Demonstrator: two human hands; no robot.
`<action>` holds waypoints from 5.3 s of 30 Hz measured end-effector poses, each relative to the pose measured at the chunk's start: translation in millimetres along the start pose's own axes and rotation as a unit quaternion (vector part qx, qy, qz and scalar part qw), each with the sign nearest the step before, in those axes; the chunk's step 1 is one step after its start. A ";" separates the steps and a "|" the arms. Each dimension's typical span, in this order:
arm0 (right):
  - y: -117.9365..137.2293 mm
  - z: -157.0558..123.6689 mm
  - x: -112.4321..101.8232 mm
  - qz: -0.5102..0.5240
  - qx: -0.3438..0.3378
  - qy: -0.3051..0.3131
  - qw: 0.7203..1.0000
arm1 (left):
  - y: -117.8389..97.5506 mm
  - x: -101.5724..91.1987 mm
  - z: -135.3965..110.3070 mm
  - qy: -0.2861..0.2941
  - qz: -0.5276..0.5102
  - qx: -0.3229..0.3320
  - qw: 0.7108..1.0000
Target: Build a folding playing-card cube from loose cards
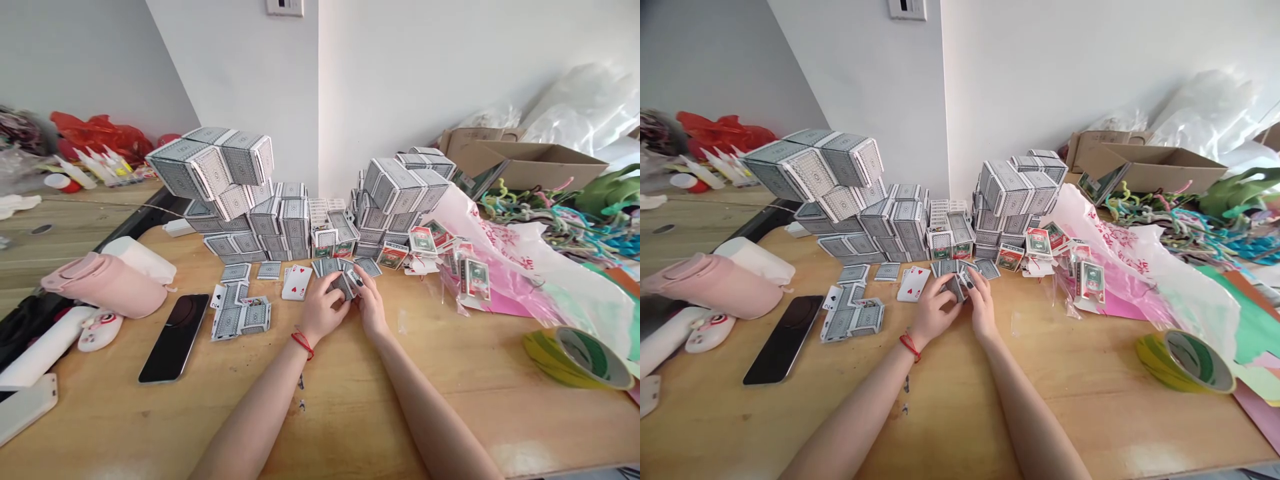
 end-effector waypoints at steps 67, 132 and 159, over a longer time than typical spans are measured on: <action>-15.5 -17.2 38.4 0.346 0.247 0.131 0.896 | -18.7 4.9 -5.3 0.008 0.154 0.155 0.976; 12.8 -1.6 22.8 0.226 0.091 0.156 0.957 | 28.3 16.3 2.5 0.071 -0.069 -0.043 0.994; -32.9 2.5 17.4 0.156 0.139 0.121 0.970 | 15.8 -2.4 -2.1 -0.022 0.162 0.053 0.985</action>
Point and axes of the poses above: each hand's wrist, its own z-axis towards the middle knuckle, its own x-axis out of the palm, y = z × x, the point moved 10 cm from there along z, towards the middle knuckle, and after that the axes turned 1 degree about z, right-handed, at the moved point
